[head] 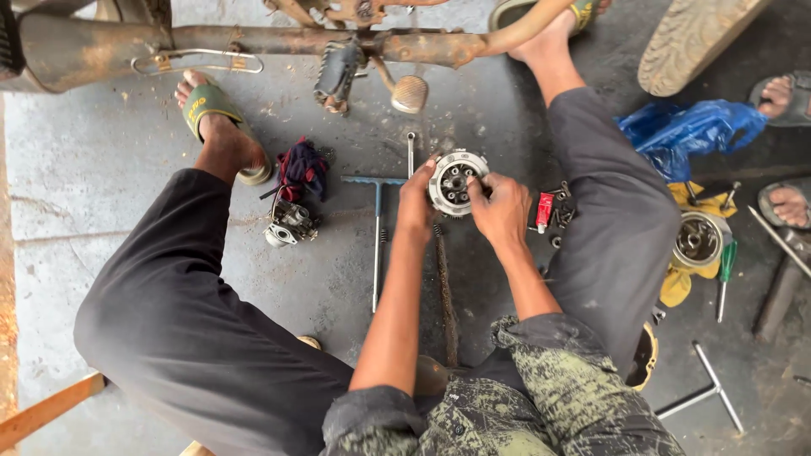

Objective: The recorder is disassembling and working on the clutch assembly of a motorcycle engine.

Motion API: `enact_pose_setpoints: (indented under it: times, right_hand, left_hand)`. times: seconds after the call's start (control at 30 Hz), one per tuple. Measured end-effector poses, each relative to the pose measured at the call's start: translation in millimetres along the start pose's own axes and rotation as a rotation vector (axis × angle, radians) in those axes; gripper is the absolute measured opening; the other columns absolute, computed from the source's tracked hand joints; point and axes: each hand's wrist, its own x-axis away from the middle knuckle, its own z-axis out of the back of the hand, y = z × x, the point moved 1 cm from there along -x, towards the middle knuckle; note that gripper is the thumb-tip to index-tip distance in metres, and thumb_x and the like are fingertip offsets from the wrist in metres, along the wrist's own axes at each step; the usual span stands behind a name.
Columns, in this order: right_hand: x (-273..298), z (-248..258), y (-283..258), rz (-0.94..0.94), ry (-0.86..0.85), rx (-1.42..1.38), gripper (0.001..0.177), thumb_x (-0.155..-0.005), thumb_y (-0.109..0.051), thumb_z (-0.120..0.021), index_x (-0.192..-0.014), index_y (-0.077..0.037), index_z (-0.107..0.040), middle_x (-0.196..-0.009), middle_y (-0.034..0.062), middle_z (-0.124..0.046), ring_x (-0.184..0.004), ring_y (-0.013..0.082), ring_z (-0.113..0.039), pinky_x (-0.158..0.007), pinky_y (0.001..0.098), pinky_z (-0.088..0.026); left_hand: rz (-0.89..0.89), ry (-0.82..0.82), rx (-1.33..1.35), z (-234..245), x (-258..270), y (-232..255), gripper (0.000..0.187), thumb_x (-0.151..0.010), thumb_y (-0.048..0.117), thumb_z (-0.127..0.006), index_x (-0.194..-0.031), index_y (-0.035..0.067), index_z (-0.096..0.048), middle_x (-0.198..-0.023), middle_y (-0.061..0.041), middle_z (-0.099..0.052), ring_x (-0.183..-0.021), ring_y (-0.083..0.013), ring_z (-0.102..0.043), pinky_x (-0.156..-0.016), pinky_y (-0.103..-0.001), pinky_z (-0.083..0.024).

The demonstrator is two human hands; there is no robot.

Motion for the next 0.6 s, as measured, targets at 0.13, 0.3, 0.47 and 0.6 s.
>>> enact_pose_setpoints:
  times: [0.13, 0.3, 0.47, 0.6]
  right_hand:
    - [-3.0, 5.6, 11.8, 0.072, 0.051, 0.086, 0.03, -0.091, -0.028, -0.075, -0.076, -0.002, -0.071, -0.065, 0.0192, -0.066, -0.06, 0.04, -0.065, -0.06, 0.0493, -0.048]
    - [0.0, 7.2, 5.4, 0.114, 0.146, 0.121, 0.033, -0.093, -0.027, -0.075, -0.073, -0.002, -0.067, -0.066, 0.019, -0.066, -0.06, 0.0414, -0.065, -0.059, 0.0505, -0.048]
    - [7.1, 11.0, -10.7, 0.125, 0.161, 0.054, 0.032, -0.094, -0.025, -0.075, -0.073, -0.003, -0.066, -0.065, 0.0179, -0.065, -0.058, 0.0399, -0.063, -0.056, 0.0487, -0.047]
    - [0.1, 19.0, -31.5, 0.197, 0.223, -0.068, 0.027, -0.093, -0.02, -0.077, -0.076, -0.004, -0.066, -0.065, 0.0162, -0.066, -0.055, 0.0361, -0.065, -0.053, 0.0457, -0.046]
  left_hand:
    - [-0.308, 0.642, -0.703, -33.4, 44.1, -0.1, 0.051, -0.089, 0.046, -0.066, -0.105, -0.001, -0.079, -0.092, -0.017, -0.081, -0.088, -0.0318, -0.078, -0.087, -0.043, -0.06]
    - [-0.16, 0.517, -0.988, -52.5, 62.0, 13.2, 0.053, -0.086, 0.056, -0.066, -0.091, 0.007, -0.083, -0.081, -0.021, -0.078, -0.09, -0.0389, -0.074, -0.09, -0.046, -0.055]
    - [-0.153, 0.515, -1.004, -66.6, 68.2, 27.7, 0.048, -0.083, 0.052, -0.067, -0.09, 0.007, -0.082, -0.084, -0.021, -0.076, -0.09, -0.0414, -0.074, -0.088, -0.047, -0.056]
    - [-0.421, 0.565, -1.028, -65.0, 56.8, 37.1, 0.037, -0.085, 0.039, -0.065, -0.093, 0.006, -0.081, -0.082, -0.026, -0.073, -0.085, -0.0459, -0.071, -0.081, -0.052, -0.055]
